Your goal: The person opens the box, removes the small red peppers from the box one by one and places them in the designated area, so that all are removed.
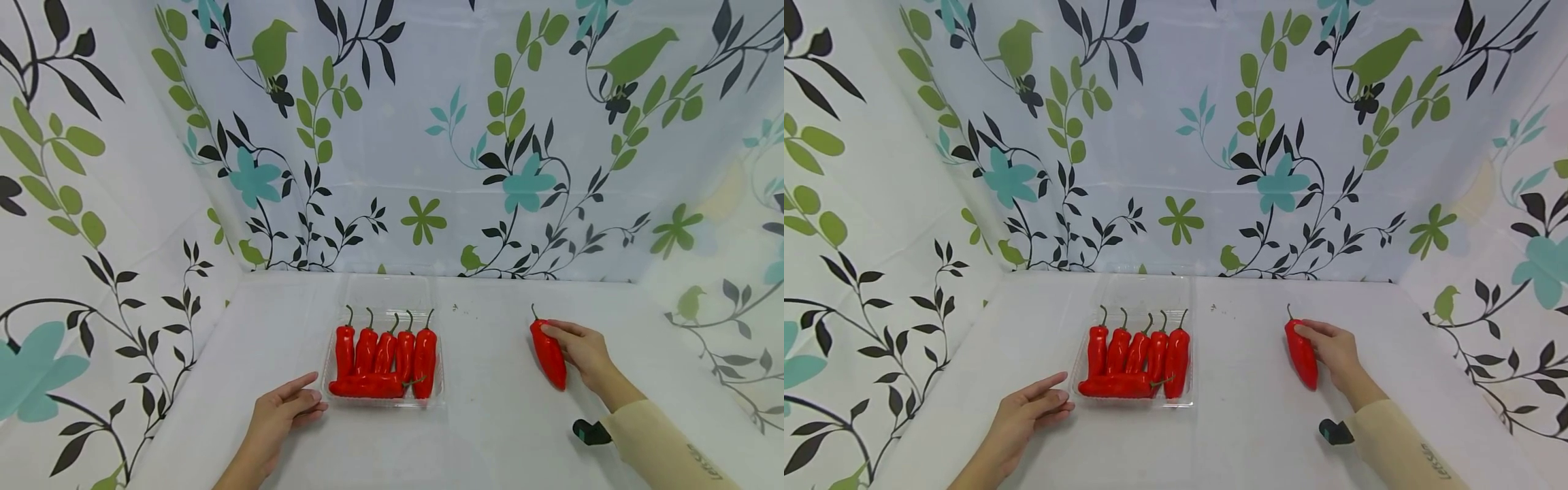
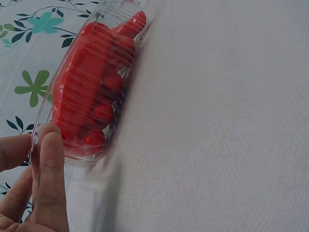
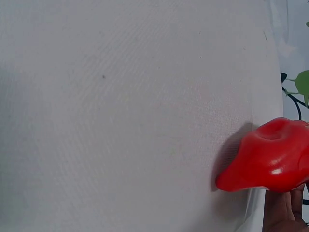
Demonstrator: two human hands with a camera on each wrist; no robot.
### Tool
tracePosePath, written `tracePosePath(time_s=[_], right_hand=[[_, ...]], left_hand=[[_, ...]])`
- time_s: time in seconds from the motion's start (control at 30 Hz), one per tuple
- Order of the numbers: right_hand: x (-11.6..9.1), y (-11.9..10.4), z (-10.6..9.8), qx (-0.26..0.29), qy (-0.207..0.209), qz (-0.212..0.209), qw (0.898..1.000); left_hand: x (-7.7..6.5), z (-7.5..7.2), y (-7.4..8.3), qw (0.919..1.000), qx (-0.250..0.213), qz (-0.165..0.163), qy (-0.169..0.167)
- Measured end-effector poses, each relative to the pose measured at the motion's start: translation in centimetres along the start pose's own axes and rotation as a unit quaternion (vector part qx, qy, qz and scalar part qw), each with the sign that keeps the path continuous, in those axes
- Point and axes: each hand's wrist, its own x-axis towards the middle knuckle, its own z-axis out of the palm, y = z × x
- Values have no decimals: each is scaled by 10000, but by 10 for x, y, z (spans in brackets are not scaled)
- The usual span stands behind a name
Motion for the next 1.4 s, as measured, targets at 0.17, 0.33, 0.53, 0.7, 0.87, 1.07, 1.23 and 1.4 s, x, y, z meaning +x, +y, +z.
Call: tracePosePath(time_s=[0.17, 0.33, 0.53, 0.7, 0.87, 1.07, 1.23, 1.4], right_hand=[[0, -1, -1, -107, 48, 32, 9999], [-1, -2, -3, -244, 192, 82, 9995], [0, 2, -6, -593, 317, 66, 9977], [3, 9, -9, -935, 506, 127, 9943], [5, 14, -13, -1139, 660, 192, 9911], [8, 20, -17, -1199, 752, 124, 9899], [8, 21, -17, -1221, 776, 53, 9895], [7, 22, -17, -1375, 799, -22, 9873]], left_hand=[[0, -1, 0, 10000, -40, 33, -23], [0, -1, -1, 10000, -10, 2, -3], [0, -1, -2, 10000, 9, -15, 1], [0, -1, -2, 10000, -1, -22, 15], [0, -1, -1, 10000, -15, -5, -1], [0, 0, 0, 10000, -18, 7, -23], [-1, -1, -1, 10000, 1, 16, -12], [1, -1, -3, 10000, -12, 10, -17]])
